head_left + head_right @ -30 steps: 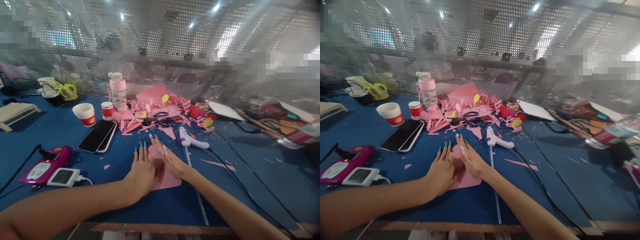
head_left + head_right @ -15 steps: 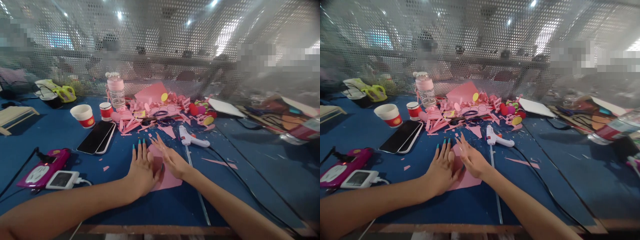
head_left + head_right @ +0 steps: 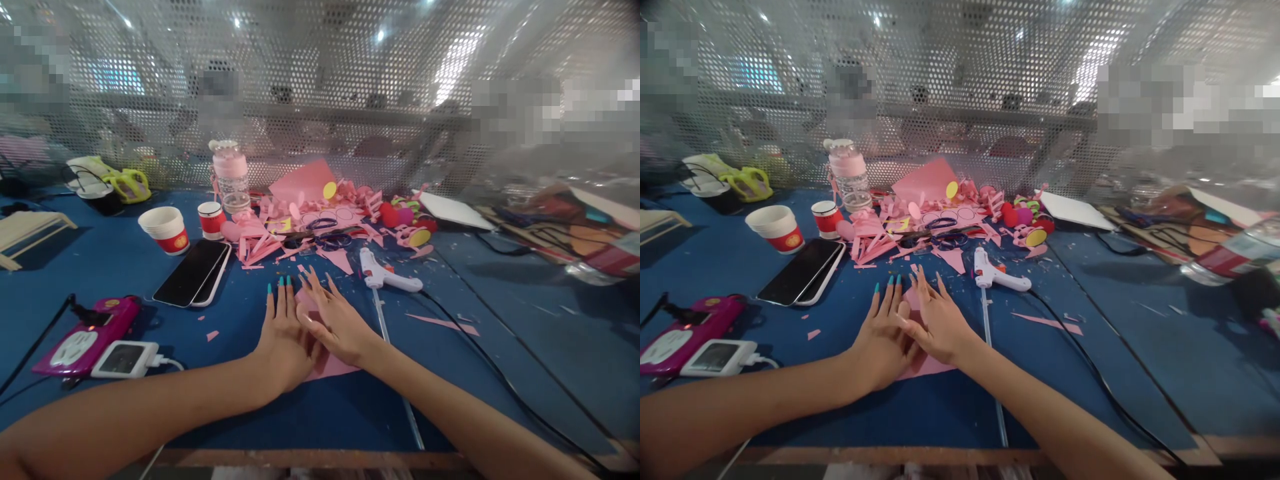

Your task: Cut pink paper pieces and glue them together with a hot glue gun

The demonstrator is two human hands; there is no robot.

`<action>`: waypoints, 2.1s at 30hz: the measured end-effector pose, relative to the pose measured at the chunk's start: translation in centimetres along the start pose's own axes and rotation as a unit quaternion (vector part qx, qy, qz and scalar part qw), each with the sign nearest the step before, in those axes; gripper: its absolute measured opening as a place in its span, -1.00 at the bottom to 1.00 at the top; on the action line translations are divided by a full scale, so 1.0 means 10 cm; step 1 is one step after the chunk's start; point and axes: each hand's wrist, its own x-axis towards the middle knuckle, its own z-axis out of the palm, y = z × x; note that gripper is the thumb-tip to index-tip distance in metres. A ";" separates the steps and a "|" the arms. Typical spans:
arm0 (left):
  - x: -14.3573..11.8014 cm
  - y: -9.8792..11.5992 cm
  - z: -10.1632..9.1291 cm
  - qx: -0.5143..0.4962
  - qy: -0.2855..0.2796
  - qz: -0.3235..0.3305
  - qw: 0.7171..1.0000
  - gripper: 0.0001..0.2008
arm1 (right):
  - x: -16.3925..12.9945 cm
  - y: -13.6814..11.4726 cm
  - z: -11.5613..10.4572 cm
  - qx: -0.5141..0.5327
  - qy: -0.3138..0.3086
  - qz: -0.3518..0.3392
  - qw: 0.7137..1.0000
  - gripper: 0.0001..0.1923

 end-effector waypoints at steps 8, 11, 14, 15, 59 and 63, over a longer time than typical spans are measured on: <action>-0.01 -0.01 0.04 -0.016 0.023 0.001 1.000 -0.33 | 0.02 0.02 0.01 0.069 0.001 0.013 0.998 -0.03; -0.01 -0.01 0.04 -0.018 0.013 0.012 1.000 -0.32 | 0.02 0.01 0.00 0.084 -0.001 0.020 0.996 0.00; -0.01 0.00 0.01 -0.021 -0.016 0.009 1.000 -0.29 | 0.01 -0.02 -0.01 0.085 -0.008 0.035 0.996 0.06; 0.00 0.00 0.00 -0.022 -0.020 0.005 1.000 -0.29 | 0.01 -0.02 -0.02 0.085 -0.011 0.038 0.996 0.07; -0.04 -0.01 0.05 -0.017 0.027 0.125 0.992 -0.26 | 0.02 -0.29 -0.07 -0.003 0.000 0.060 0.998 -0.01; -0.05 -0.01 0.08 -0.022 0.030 0.124 0.992 -0.28 | 0.00 -0.28 -0.08 0.009 0.004 0.069 0.998 0.00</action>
